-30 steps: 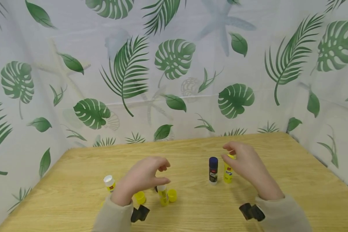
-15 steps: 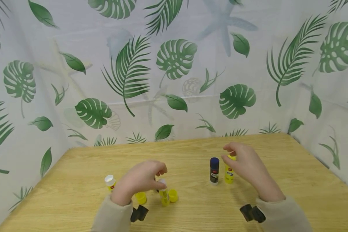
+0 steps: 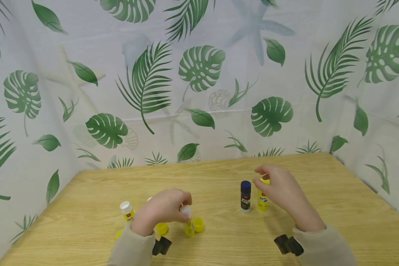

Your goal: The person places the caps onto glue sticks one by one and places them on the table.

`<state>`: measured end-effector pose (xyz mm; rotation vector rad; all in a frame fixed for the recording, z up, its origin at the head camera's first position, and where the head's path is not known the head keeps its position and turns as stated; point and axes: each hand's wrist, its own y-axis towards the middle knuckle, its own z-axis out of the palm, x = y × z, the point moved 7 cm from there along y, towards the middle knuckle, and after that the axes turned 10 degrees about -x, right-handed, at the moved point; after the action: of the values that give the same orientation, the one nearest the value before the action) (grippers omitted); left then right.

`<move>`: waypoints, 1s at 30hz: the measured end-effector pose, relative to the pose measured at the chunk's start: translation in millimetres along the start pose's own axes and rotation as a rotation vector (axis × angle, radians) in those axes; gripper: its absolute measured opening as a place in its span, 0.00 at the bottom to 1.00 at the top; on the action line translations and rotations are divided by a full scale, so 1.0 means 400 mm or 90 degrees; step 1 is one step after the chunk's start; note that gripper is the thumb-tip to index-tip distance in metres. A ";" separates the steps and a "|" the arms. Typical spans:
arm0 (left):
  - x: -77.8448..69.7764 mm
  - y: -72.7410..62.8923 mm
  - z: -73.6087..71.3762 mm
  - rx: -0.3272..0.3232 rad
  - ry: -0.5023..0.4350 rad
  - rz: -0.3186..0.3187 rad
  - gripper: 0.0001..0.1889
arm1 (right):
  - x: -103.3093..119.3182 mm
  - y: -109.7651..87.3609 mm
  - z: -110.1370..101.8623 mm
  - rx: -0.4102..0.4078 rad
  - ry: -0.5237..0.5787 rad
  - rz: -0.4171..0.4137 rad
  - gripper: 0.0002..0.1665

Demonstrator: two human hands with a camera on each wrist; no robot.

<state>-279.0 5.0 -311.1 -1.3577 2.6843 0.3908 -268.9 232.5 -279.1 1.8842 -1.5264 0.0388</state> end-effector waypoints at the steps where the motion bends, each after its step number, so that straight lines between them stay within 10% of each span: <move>1: 0.001 0.000 0.002 -0.001 -0.003 -0.002 0.12 | 0.000 0.000 -0.001 0.000 0.000 -0.001 0.18; 30: 0.002 0.003 0.041 0.064 0.014 -0.010 0.11 | 0.000 0.000 0.005 0.004 0.005 0.001 0.19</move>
<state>-280.9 9.6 -326.7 -1.3625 2.6694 0.2371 -269.6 231.5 -280.6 1.8856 -1.5243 0.0517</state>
